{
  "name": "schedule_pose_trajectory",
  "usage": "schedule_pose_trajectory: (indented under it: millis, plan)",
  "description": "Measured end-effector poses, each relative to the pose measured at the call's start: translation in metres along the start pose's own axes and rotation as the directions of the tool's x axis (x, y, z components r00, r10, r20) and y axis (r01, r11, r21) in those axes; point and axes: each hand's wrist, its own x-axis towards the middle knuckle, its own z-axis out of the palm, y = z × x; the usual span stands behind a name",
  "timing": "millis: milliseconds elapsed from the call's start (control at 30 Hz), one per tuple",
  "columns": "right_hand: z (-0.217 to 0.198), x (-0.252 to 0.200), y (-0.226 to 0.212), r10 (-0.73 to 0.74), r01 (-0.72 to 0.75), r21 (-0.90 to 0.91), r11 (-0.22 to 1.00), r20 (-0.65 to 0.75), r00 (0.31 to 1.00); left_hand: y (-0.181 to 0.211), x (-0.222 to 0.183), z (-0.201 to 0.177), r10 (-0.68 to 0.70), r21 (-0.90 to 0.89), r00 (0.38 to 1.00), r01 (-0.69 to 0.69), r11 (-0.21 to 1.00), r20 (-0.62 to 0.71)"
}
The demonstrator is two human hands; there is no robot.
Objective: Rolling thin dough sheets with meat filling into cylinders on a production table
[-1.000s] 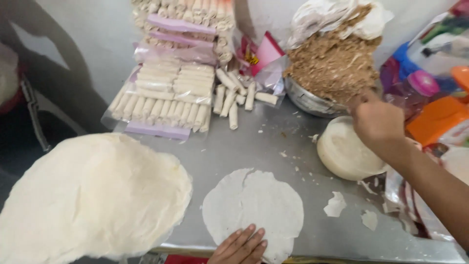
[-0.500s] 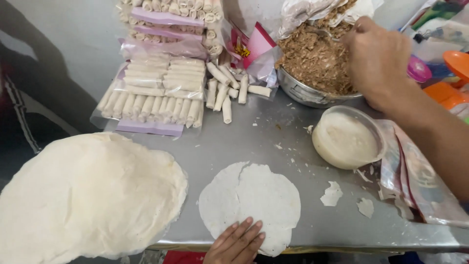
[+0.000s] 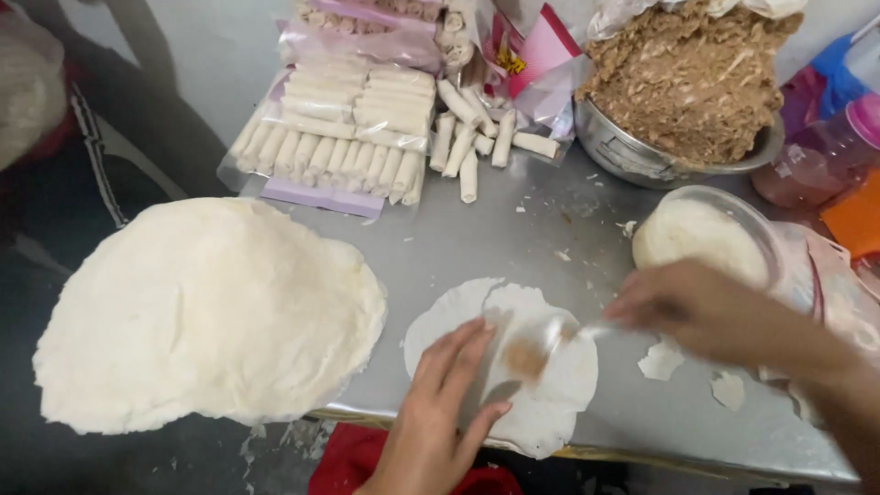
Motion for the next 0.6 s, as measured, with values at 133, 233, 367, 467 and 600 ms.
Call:
schedule_pose_trajectory:
  millis: [133, 233, 367, 467, 600]
  plan:
    - [0.055, 0.008, 0.013, -0.468, 0.437, 0.205, 0.876, 0.143, 0.872, -0.002, 0.011, 0.009, 0.098, 0.033, 0.983, -0.104, 0.994, 0.155]
    - [0.024, -0.008, 0.014, -0.225, 0.206, 0.119, 0.971, 0.179, 0.958, -0.001, 0.011, 0.006, 0.050, 0.051, 0.967, -0.065, 0.997, 0.248]
    - [0.028, -0.016, 0.023, -0.507, 0.455, 0.311, 0.835, 0.112, 0.854, -0.016, -0.003, 0.024, -0.034, 0.218, 0.965, -0.024, 0.976, 0.261]
    - [0.086, 0.004, 0.021, -0.519, 0.400, 0.509, 0.762, 0.112, 0.848, -0.018, -0.006, 0.026, -0.040, 0.226, 0.984, -0.001, 0.974, 0.173]
    - [0.030, -0.014, 0.003, -0.111, 0.119, -0.011, 0.993, 0.285, 0.952, -0.025, -0.010, 0.021, -0.047, 0.279, 0.984, -0.002, 0.960, 0.172]
